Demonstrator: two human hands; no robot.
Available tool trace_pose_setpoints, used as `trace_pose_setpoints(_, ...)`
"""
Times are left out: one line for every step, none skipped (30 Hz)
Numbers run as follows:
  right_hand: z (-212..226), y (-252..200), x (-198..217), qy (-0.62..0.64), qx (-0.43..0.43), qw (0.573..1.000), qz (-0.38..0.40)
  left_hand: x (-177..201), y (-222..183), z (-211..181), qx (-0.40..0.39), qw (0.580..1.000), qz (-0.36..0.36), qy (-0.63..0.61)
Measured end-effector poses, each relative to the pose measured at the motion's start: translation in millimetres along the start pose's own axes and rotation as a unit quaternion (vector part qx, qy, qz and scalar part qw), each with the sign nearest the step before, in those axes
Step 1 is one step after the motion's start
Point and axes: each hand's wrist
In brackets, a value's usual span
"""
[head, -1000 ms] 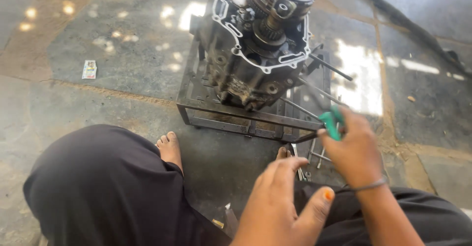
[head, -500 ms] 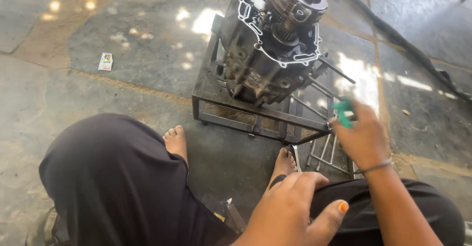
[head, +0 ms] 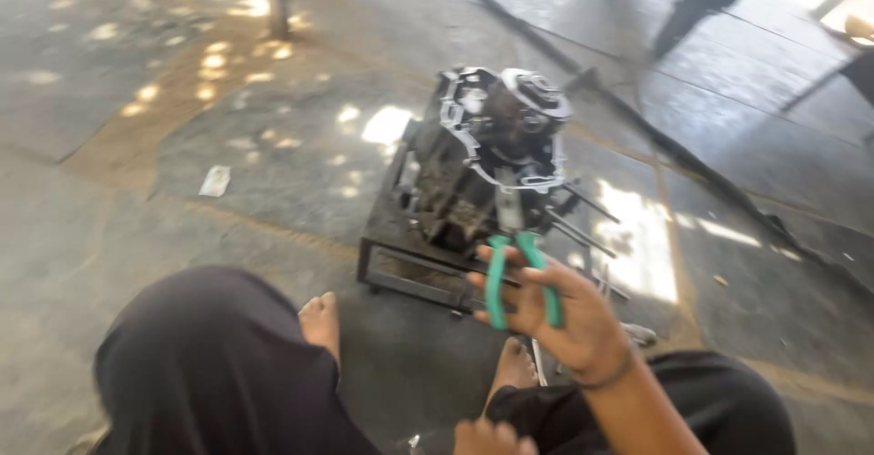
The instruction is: Using pliers to manipulate components inside a disassembled motorcycle engine.
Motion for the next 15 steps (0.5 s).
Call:
trace_pose_setpoints(-4, 7, -8, 0.04, -0.021, 0.999, 0.03, 20, 18, 29, -0.017, 1.0, 0.024, 0.006)
trace_pose_setpoints(-8, 14, -16, 0.08, -0.041, 0.994, 0.061, 37, 24, 61, -0.035, 0.998, 0.048, 0.013)
trace_pose_setpoints(-10, 19, -20, 0.082, -0.034, 0.994, 0.062, 45, 31, 62, -0.047, 0.997, 0.065, 0.023)
trace_pose_setpoints(-11, 23, -25, 0.103, -0.037, 0.991, 0.08, 54, 37, 63, -0.06, 0.994, 0.082, 0.033)
trace_pose_setpoints(-15, 28, -31, 0.125, -0.045, 0.986, 0.1, 67, 38, 67, -0.068, 0.992, 0.098, 0.046)
trace_pose_setpoints(-17, 31, -34, 0.128, -0.041, 0.985, 0.103, 77, 38, 67, -0.075, 0.989, 0.114, 0.058)
trace_pose_setpoints(-18, 32, -37, 0.145, -0.044, 0.982, 0.112, 87, 35, 66, -0.082, 0.986, 0.13, 0.07)
trace_pose_setpoints(-21, 34, -40, 0.162, -0.047, 0.978, 0.12, 98, 33, 67, -0.087, 0.982, 0.146, 0.082)
trace_pose_setpoints(-22, 35, -41, 0.165, -0.048, 0.977, 0.124, 107, 26, 65, -0.09, 0.978, 0.161, 0.094)
trace_pose_setpoints(-23, 36, -43, 0.177, -0.038, 0.976, 0.122, 117, 20, 63, -0.093, 0.974, 0.175, 0.105)
trace_pose_setpoints(-24, 39, -46, 0.187, -0.028, 0.974, 0.122, 128, 15, 61, -0.096, 0.97, 0.188, 0.118)
trace_pose_setpoints(-26, 41, -49, 0.19, -0.03, 0.973, 0.128, 136, 8, 57, -0.097, 0.966, 0.201, 0.13)
trace_pose_setpoints(-27, 41, -49, 0.197, -0.016, 0.973, 0.115, 139, 2, 50, -0.102, 0.961, 0.217, 0.139)
trace_pose_setpoints(-28, 41, -49, 0.205, -0.002, 0.973, 0.103, 142, -4, 44, -0.107, 0.955, 0.233, 0.149)
trace_pose_setpoints(-29, 43, -46, 0.206, -0.001, 0.973, 0.102, 135, -13, 38, -0.111, 0.949, 0.25, 0.156)
Point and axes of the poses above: each hand's wrist, its own y-axis towards the middle knuckle, its own x-axis out of the back of the hand, z = x × y, and after that the axes turned 5 degrees about -z, right-handed
